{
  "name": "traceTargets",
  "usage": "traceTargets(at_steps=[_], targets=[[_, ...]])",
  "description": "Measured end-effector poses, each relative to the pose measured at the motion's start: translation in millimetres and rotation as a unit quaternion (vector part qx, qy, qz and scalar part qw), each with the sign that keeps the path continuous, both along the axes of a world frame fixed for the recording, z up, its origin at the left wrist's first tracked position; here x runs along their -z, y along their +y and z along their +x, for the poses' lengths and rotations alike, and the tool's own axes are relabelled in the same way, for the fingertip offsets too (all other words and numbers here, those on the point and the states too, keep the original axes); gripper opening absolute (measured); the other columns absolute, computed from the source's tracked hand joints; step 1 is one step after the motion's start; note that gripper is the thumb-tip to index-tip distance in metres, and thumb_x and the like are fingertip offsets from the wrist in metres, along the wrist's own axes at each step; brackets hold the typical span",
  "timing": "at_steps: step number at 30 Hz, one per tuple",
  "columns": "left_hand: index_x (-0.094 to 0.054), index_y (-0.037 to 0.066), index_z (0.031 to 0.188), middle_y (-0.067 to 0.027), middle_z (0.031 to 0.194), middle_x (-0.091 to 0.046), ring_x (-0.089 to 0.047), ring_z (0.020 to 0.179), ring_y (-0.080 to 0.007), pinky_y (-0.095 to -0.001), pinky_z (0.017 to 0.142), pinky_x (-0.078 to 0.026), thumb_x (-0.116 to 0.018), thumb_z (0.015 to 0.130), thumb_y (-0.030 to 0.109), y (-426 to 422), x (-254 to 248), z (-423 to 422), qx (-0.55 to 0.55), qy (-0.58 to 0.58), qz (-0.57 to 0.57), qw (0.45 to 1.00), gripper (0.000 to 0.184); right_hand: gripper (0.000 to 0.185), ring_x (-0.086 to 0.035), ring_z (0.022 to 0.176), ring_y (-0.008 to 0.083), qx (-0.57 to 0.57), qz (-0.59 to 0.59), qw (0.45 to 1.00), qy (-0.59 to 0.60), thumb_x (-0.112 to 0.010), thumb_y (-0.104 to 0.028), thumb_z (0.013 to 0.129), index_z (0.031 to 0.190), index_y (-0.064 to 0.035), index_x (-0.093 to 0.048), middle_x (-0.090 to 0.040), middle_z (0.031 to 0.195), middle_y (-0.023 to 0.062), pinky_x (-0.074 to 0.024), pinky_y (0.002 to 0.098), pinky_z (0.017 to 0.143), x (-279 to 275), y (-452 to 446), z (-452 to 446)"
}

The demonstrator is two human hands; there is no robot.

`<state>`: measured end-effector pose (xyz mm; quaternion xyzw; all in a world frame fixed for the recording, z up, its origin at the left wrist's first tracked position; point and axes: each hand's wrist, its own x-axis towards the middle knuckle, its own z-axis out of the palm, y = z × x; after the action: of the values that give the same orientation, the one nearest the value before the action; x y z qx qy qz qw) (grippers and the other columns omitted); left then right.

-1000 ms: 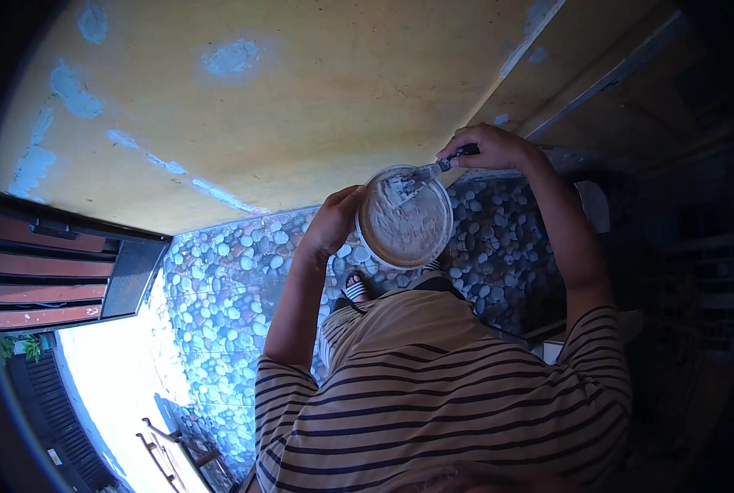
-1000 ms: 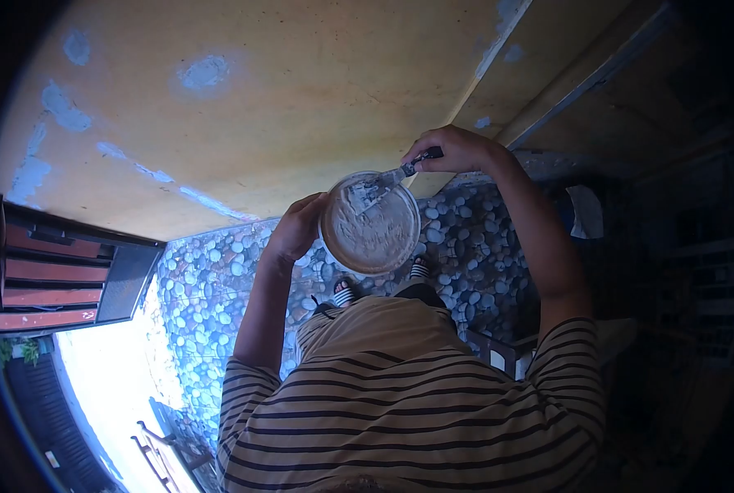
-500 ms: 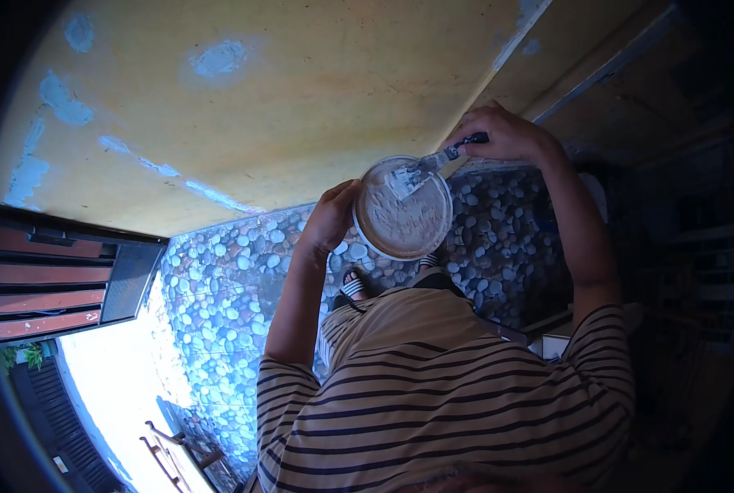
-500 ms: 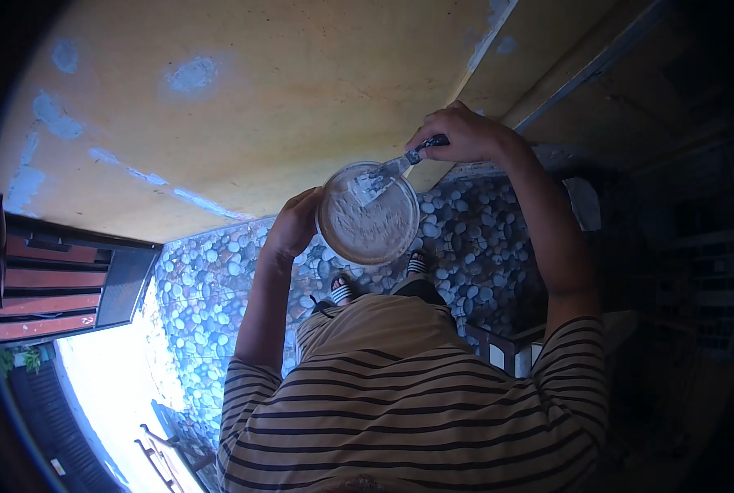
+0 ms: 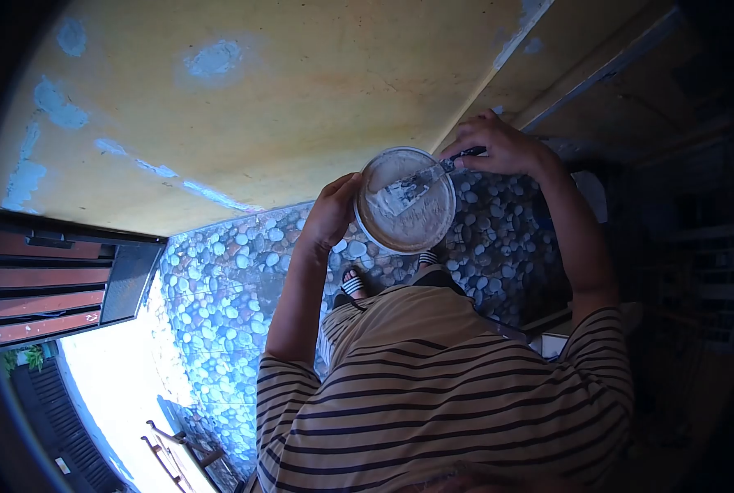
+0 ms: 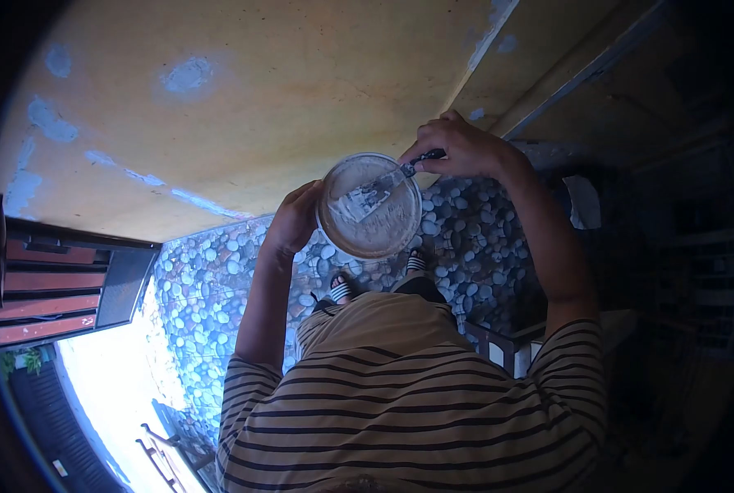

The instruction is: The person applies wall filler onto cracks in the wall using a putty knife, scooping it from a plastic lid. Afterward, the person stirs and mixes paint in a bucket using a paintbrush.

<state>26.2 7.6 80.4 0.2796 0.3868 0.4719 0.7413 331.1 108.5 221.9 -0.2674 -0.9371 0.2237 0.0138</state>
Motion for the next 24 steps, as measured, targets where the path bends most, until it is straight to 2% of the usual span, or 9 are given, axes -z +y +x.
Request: traceTargets(at_steps=[6,8,9,11,18,24], targets=[[-0.059,-0.003,0.125,-0.0022,0.094,-0.067,-0.060,0.076,-0.0077,-0.0232,0.064,-0.048,-0.050,0.105,0.027,-4.7,2.1,-5.2,-0.033,-0.025,0.011,0.999,0.038,0.028,-0.058,0.091,0.0210,0.125,0.050,0.990,-0.034,-0.073,-0.021,0.088,0.116,-0.0222,-0.075,-0.064,0.087,0.0039,-0.0348,0.0358,0.100,3.6,-0.4,44.4],[-0.056,-0.008,0.126,-0.0105,0.114,-0.067,-0.062,0.104,-0.0160,-0.0306,0.093,-0.048,-0.044,0.107,0.022,-6.0,0.9,-5.3,-0.041,-0.057,0.007,0.998,0.038,0.029,-0.058,0.091,0.0213,0.120,0.020,0.993,0.009,-0.073,-0.020,0.087,0.116,-0.0217,-0.075,-0.064,0.089,0.0040,-0.0353,0.0363,0.100,13.5,-5.1,40.2],[-0.056,-0.008,0.126,-0.0105,0.114,-0.067,-0.062,0.104,-0.0160,-0.0306,0.093,-0.048,-0.044,0.107,0.022,-4.5,2.6,-4.6,-0.039,-0.057,0.006,0.998,0.038,0.029,-0.058,0.091,0.0213,0.122,0.019,0.992,0.009,-0.073,-0.020,0.087,0.116,-0.0217,-0.075,-0.064,0.089,0.0040,-0.0353,0.0363,0.100,18.2,-8.5,37.1],[-0.057,-0.004,0.127,-0.0050,0.100,-0.068,-0.064,0.084,-0.0100,-0.0255,0.071,-0.053,-0.049,0.106,0.027,-2.5,4.7,-2.0,-0.039,-0.029,0.012,0.999,0.038,0.030,-0.058,0.092,0.0222,0.101,0.021,0.995,0.019,-0.074,-0.020,0.087,0.117,-0.0206,-0.074,-0.065,0.090,0.0049,-0.0368,0.0368,0.099,21.9,-18.2,23.7],[-0.057,-0.005,0.127,-0.0070,0.102,-0.068,-0.066,0.087,-0.0130,-0.0273,0.076,-0.054,-0.048,0.106,0.025,-7.6,-8.1,3.3,-0.082,-0.060,-0.007,0.995,0.038,0.030,-0.058,0.095,0.0236,0.140,0.031,0.990,-0.003,-0.072,-0.021,0.089,0.119,-0.0210,-0.073,-0.066,0.094,0.0065,-0.0375,0.0370,0.098,13.5,-6.4,54.1],[-0.057,-0.004,0.127,-0.0066,0.103,-0.068,-0.066,0.088,-0.0121,-0.0270,0.076,-0.054,-0.049,0.106,0.026,-5.5,-3.2,6.4,-0.055,-0.041,0.001,0.998,0.038,0.030,-0.060,0.095,0.0245,0.100,0.051,0.993,0.040,-0.073,-0.021,0.088,0.118,-0.0209,-0.074,-0.068,0.099,0.0068,-0.0391,0.0377,0.096,20.6,-19.0,26.6]])
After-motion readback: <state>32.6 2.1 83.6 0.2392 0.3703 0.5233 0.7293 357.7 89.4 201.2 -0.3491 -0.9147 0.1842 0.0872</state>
